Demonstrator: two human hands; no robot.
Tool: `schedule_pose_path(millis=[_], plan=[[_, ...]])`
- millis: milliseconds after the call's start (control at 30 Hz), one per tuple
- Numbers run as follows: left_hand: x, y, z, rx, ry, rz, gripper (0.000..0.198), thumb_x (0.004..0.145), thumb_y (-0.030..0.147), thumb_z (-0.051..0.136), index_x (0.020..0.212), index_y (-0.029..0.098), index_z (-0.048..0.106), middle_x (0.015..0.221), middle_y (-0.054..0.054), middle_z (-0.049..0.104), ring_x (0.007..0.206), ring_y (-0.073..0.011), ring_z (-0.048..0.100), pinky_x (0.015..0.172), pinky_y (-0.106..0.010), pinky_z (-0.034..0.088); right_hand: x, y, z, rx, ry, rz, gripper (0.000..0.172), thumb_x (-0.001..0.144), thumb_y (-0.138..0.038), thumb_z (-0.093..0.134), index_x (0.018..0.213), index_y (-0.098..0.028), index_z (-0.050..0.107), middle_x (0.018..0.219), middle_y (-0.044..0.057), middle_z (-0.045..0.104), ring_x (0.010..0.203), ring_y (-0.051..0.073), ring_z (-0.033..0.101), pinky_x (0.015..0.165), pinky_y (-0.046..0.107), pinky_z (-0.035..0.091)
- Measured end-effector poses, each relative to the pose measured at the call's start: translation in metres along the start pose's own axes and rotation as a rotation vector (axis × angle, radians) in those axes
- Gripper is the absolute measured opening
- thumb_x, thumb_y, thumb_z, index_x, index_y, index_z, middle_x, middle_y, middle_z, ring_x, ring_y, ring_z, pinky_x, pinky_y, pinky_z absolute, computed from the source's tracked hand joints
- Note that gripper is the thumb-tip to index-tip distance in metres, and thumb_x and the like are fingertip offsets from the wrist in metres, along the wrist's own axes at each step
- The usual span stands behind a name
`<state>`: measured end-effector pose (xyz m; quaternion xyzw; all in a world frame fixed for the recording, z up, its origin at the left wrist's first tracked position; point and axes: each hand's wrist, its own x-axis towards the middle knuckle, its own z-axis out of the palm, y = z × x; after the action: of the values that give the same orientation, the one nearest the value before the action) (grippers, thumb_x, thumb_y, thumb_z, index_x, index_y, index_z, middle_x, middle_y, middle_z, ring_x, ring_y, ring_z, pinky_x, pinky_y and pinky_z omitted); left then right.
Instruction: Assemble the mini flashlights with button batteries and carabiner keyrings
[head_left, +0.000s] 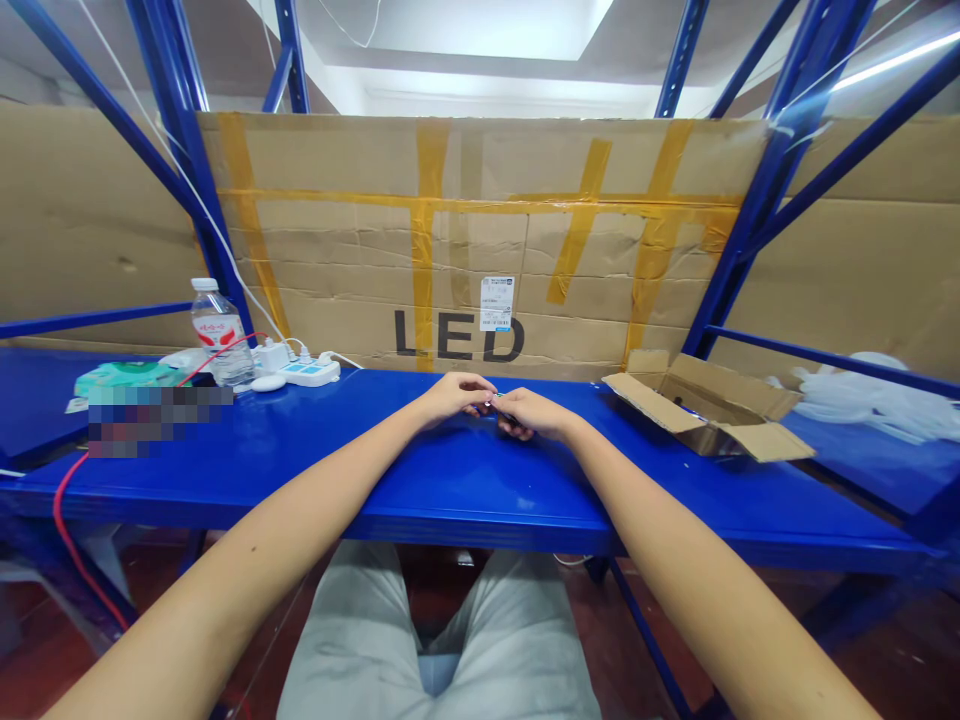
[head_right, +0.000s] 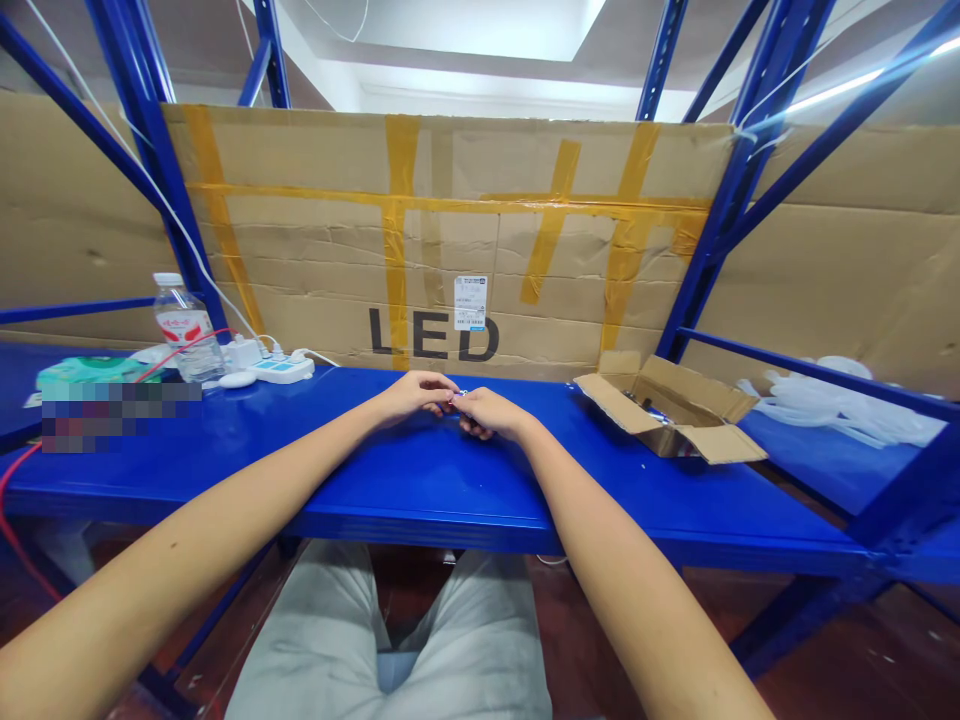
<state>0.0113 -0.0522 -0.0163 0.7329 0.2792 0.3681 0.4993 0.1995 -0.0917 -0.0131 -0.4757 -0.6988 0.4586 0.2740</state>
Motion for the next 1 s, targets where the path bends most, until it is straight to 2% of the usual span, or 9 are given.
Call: schedule_pose_path(millis=[100,200,300,400,533,733,900,1000], plan=[[0.002,-0.003,-0.002,0.012,-0.013,0.007,0.024,0.072,0.029,0.075,0.091,0.015,0.072,0.079,-0.006,0.07,0.068,-0.015,0.063,0.067,-0.03,0.05,-0.002,-0.001,-0.003,0.113,-0.029,0.008,0.039,0.089,-0.054,0.055,0.079,-0.016,0.055,0.055,-0.002,0.052,0.039,0.005,0.034,0.036,0.018,0.023],[0.007,-0.007,-0.004,0.061,0.042,0.063,0.022,0.073,0.028,0.074,0.088,0.013,0.07,0.069,-0.004,0.067,0.061,-0.013,0.06,0.06,-0.027,0.047,-0.004,-0.003,-0.007,0.163,-0.022,-0.016,0.03,0.087,-0.046,0.061,0.082,-0.016,0.056,0.06,-0.001,0.053,0.041,0.006,0.038,0.036,0.018,0.025],[0.009,-0.008,-0.007,0.103,0.134,0.102,0.016,0.076,0.026,0.071,0.082,0.012,0.068,0.059,0.0,0.062,0.054,-0.0112,0.056,0.056,-0.025,0.044,-0.002,-0.002,-0.013,0.142,0.05,-0.061,0.018,0.08,-0.026,0.069,0.088,-0.016,0.057,0.06,-0.001,0.054,0.047,0.008,0.046,0.041,0.02,0.034],[0.009,-0.007,-0.008,0.141,0.205,0.11,0.011,0.077,0.023,0.067,0.079,0.012,0.066,0.057,0.001,0.061,0.053,-0.0106,0.055,0.055,-0.024,0.043,0.005,0.004,-0.017,0.083,0.177,-0.12,0.017,0.079,-0.013,0.063,0.093,-0.016,0.055,0.06,-0.001,0.057,0.05,0.011,0.051,0.048,0.023,0.042],[0.009,-0.007,-0.009,0.201,0.254,0.113,0.009,0.078,0.021,0.065,0.075,0.013,0.065,0.055,0.001,0.06,0.052,-0.0109,0.054,0.054,-0.024,0.043,0.016,0.015,-0.02,-0.157,0.355,-0.19,0.012,0.081,-0.011,0.057,0.087,-0.018,0.05,0.056,-0.004,0.056,0.05,0.012,0.051,0.052,0.024,0.041],[0.012,-0.016,-0.012,0.304,0.294,0.134,0.009,0.075,0.017,0.064,0.083,0.013,0.068,0.067,-0.001,0.066,0.059,-0.0119,0.059,0.059,-0.025,0.047,0.022,0.021,-0.02,-0.409,0.494,-0.298,0.007,0.084,-0.015,0.054,0.078,-0.018,0.053,0.062,-0.002,0.06,0.062,0.014,0.057,0.065,0.025,0.043],[0.014,-0.022,-0.015,0.416,0.294,0.165,0.011,0.079,0.02,0.062,0.083,0.013,0.07,0.073,-0.004,0.07,0.067,-0.0149,0.063,0.069,-0.028,0.05,0.024,0.025,-0.022,-0.479,0.51,-0.287,0.01,0.085,-0.02,0.057,0.075,-0.017,0.059,0.067,0.001,0.065,0.067,0.015,0.059,0.068,0.025,0.042],[0.021,-0.027,-0.02,0.469,0.325,0.162,0.011,0.078,0.02,0.063,0.082,0.014,0.072,0.082,-0.006,0.073,0.078,-0.0177,0.065,0.077,-0.03,0.05,0.027,0.028,-0.023,-0.526,0.516,-0.274,0.011,0.085,-0.02,0.059,0.074,-0.016,0.061,0.073,0.003,0.068,0.071,0.015,0.06,0.069,0.025,0.041]])
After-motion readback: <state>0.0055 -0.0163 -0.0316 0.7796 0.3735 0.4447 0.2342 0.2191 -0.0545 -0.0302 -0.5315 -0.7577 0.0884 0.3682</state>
